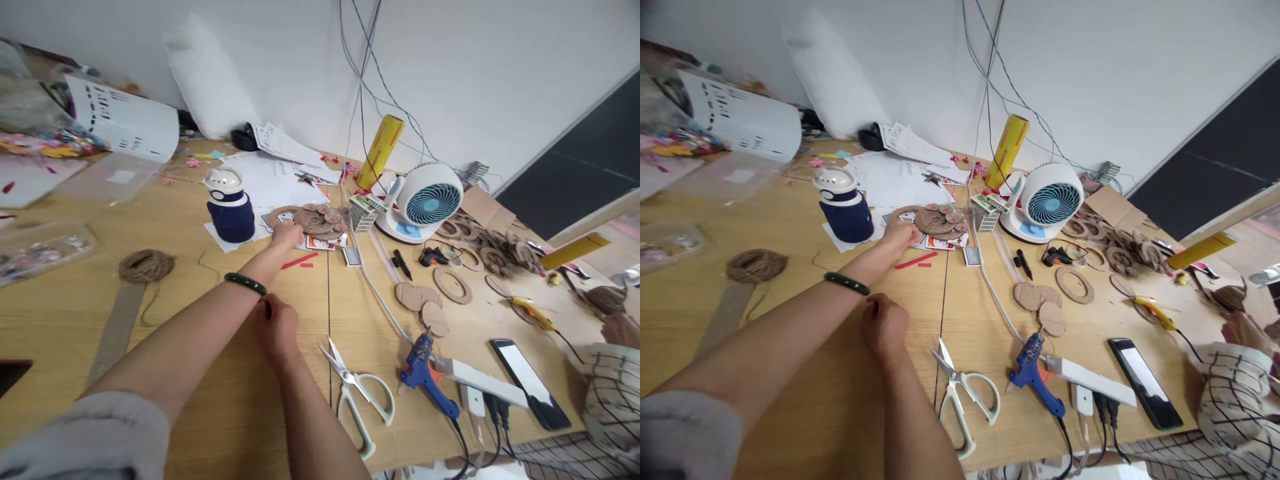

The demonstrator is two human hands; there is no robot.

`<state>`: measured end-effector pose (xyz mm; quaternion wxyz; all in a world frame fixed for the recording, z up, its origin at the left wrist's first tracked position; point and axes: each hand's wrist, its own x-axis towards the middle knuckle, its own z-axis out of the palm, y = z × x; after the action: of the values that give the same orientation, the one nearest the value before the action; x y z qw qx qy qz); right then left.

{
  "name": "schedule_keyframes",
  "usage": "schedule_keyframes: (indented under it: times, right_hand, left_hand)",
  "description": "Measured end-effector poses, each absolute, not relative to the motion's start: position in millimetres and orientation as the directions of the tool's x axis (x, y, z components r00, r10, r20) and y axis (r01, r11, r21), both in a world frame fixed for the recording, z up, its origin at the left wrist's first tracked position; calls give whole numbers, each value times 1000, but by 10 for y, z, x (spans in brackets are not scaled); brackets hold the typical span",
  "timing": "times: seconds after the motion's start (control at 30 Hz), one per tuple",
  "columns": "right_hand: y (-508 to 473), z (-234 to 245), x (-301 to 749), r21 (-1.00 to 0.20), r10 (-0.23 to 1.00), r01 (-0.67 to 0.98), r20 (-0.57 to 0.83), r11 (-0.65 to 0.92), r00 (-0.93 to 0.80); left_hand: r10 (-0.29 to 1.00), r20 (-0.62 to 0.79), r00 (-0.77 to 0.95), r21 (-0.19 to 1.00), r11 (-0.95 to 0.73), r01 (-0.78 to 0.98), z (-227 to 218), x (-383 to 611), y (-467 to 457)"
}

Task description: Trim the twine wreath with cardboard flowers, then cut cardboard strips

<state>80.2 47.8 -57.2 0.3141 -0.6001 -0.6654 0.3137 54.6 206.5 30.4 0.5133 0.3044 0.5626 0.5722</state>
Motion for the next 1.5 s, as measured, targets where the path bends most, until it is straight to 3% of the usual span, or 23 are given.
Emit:
schedule_keyframes:
  times: [0.2,0.37,0.5,0.6,0.67,0.77,1.13,1.5]
  right_hand:
    - [502,-632,804,-811,996,578,60,88,-68]
    - [540,-711,820,-849,993,516,98,115,-61]
    - [577,-758,829,-888,992,440,118,130,-55]
    - [595,-755,831,-919,991,371,118,133,-62]
    - [602,-739,832,-935,992,332,113,128,-64]
    - [604,-713,830,-947,992,299,106,121,-64]
    - [489,-734,832,-932,994,346,92,105,-53]
    - [72,-572,1047,-918,986,381,55,113,-159]
  left_hand:
    - [964,-98,-246,994,83,-72,375,141,995]
    - [983,95,-158,967,-53,250,-228,-343,-357]
    - [922,359,-145,733,-182,656,-719,-580,-1159]
    - [852,522,44,496,-346,796,-844,-562,-1427]
    - [822,546,160,386,-416,824,-848,-506,-1474]
    - [814,550,188,331,-419,846,-834,-435,-1462]
    - [791,560,247,307,-475,825,-886,-494,-1466]
    - [750,596,286,263,-519,813,-941,-520,-1458]
